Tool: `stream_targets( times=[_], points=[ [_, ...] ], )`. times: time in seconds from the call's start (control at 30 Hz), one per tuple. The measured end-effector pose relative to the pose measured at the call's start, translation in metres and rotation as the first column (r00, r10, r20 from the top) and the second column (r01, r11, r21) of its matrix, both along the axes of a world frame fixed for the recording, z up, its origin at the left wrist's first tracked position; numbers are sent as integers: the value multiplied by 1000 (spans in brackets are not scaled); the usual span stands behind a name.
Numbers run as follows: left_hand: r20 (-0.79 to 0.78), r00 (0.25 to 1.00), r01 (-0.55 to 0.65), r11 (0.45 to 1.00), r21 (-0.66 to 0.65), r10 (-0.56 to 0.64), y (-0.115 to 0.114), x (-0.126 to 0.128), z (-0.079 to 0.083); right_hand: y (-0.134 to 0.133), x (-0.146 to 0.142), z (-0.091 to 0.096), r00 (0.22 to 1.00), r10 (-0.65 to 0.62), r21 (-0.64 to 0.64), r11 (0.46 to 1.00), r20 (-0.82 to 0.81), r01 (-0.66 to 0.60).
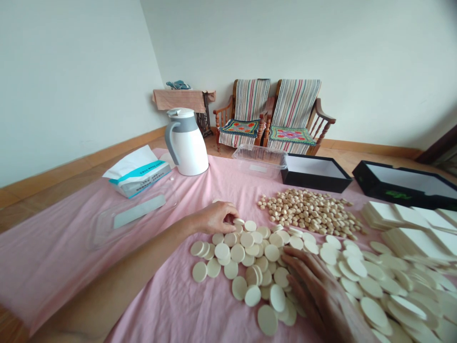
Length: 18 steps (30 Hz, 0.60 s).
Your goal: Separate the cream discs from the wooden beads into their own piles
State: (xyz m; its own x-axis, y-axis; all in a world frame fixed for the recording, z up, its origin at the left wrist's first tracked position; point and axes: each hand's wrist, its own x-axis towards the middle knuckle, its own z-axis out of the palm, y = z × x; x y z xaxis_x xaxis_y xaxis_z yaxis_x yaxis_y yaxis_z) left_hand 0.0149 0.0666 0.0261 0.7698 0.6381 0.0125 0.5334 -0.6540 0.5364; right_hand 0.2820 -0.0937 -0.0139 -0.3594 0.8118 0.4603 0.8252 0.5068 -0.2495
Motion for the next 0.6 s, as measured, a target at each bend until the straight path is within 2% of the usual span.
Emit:
stream_targets(
  times=[0.07, 0.13, 0.2, 0.27, 0.33, 0.43, 0.5, 0.6],
  points=[
    [16, 1000, -20, 999, 29, 20, 1, 0, -3, 0, 0, 0, 1000, 2, -1, 1000, 9, -2],
    [48, 995, -93, 993, 71, 89, 2, 0, -3, 1, 0, 1, 1000, 1, 3, 1000, 23, -1],
    [84, 976, -210, 965, 157, 199, 2, 0, -3, 1, 0, 1, 999, -5, -3, 1000, 33, 5],
    [90, 965, -261, 933, 249, 246, 2, -1, -1, 0, 1, 1, 999, -10, -11, 1000, 33, 11],
    [57, 977, -212, 941, 264, 204, 2, -2, 1, 0, 1, 0, 999, -14, -18, 1000, 31, 14],
    [25, 989, -145, 971, 189, 143, 3, -5, 2, 0, 1, -1, 999, -18, -22, 1000, 31, 19],
    [27, 987, -159, 972, 174, 156, 5, -5, 1, 0, 1, -1, 999, -20, -25, 999, 37, 20],
    [38, 984, -178, 959, 219, 174, 5, -2, -5, 0, 1, -1, 999, -13, -28, 1000, 37, 14]
  ],
)
